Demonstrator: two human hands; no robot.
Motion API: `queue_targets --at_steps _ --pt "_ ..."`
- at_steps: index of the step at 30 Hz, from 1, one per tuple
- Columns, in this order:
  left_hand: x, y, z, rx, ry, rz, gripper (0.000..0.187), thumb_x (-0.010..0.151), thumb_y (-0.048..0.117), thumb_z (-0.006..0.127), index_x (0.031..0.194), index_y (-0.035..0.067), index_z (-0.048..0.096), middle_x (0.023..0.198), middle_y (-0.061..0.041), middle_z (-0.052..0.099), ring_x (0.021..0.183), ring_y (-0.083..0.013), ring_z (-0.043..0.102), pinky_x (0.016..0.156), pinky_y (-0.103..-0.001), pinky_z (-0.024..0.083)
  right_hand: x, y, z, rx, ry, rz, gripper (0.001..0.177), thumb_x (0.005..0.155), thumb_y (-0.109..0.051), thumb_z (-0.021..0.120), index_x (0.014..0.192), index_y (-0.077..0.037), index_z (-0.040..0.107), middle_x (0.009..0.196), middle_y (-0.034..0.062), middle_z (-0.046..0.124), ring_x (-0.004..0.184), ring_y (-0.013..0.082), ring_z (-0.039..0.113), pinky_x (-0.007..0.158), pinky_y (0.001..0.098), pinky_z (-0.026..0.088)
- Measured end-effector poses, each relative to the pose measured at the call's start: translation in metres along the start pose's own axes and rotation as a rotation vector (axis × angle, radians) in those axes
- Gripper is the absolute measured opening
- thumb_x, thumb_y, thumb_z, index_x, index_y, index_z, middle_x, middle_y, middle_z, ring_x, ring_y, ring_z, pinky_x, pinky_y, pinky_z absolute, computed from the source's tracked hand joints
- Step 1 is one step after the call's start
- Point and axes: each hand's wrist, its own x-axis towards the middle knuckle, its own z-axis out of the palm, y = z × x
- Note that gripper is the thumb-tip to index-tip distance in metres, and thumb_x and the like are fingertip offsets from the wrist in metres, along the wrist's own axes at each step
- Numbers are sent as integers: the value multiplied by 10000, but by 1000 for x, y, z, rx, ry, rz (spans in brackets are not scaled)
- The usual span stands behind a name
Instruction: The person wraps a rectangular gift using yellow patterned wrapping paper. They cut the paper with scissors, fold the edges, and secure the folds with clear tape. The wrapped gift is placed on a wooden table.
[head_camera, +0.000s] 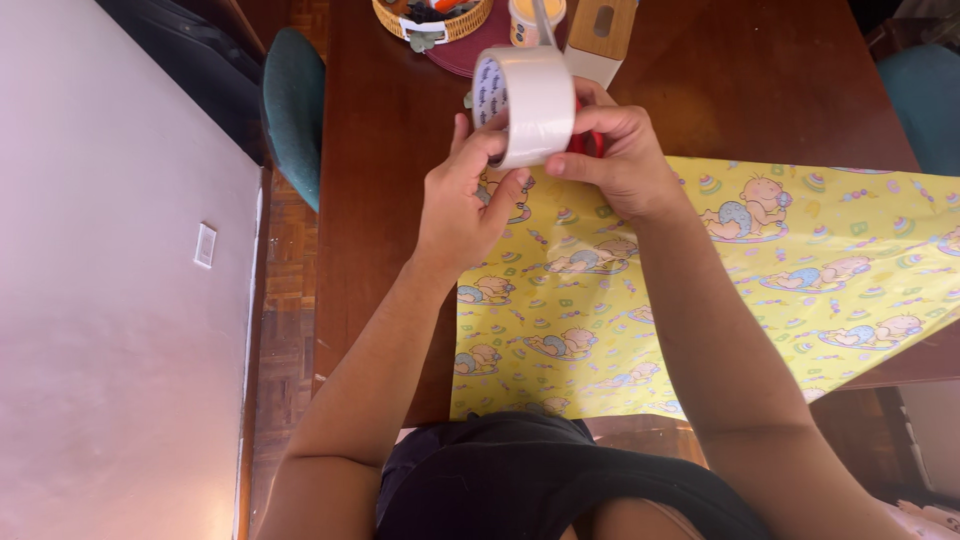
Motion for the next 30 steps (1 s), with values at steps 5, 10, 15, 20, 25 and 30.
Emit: queue_targets --at_steps 5,10,15,20,25,30 --pt "3 14 -3 33 85 -1 392 937 129 804 1248 3 601 1205 -143 741 1194 -282 710 1297 -553 243 2 -1 1 -54 -1 -17 252 812 -11 891 1024 -89 780 1477 68 574 1382 209 551 1205 357 444" --pt "3 18 0 -243 151 -249 387 982 164 762 1284 -30 614 1164 -119 756 1102 -163 724 984 -339 589 1 1 3 -136 -29 -32 258 796 -5 911 1009 -81 785 1462 65 566 1365 211 565 1186 363 467" --pt "10 9 3 -636 180 -281 278 1056 81 670 1263 -93 607 1174 -137 731 1088 -155 703 971 -306 599 2 1 4 -262 -57 -55 282 781 8 916 1010 -80 778 1464 55 567 1339 202 579 1152 347 487" --pt "3 7 3 -608 112 -268 261 1058 61 665 1269 -79 600 1177 -113 723 1107 -141 697 986 -291 580 1 4 0 -116 -36 8 345 756 4 907 1061 -86 772 1430 46 558 1245 163 565 998 323 495" --pt "-4 9 0 -324 36 -319 226 1030 69 696 1222 -41 650 1099 -85 763 1015 -117 717 893 -272 604 -1 8 -6 -40 -6 -26 241 880 -23 833 1112 -50 769 1419 89 575 1351 191 549 1209 340 431" --pt "1 22 -6 -155 -12 -285 195 1017 74 732 1191 6 678 1093 -86 794 1033 -137 762 908 -279 610 0 7 -4 -7 27 -4 193 901 -23 811 1088 -42 766 1405 93 579 1337 200 554 1196 348 440"
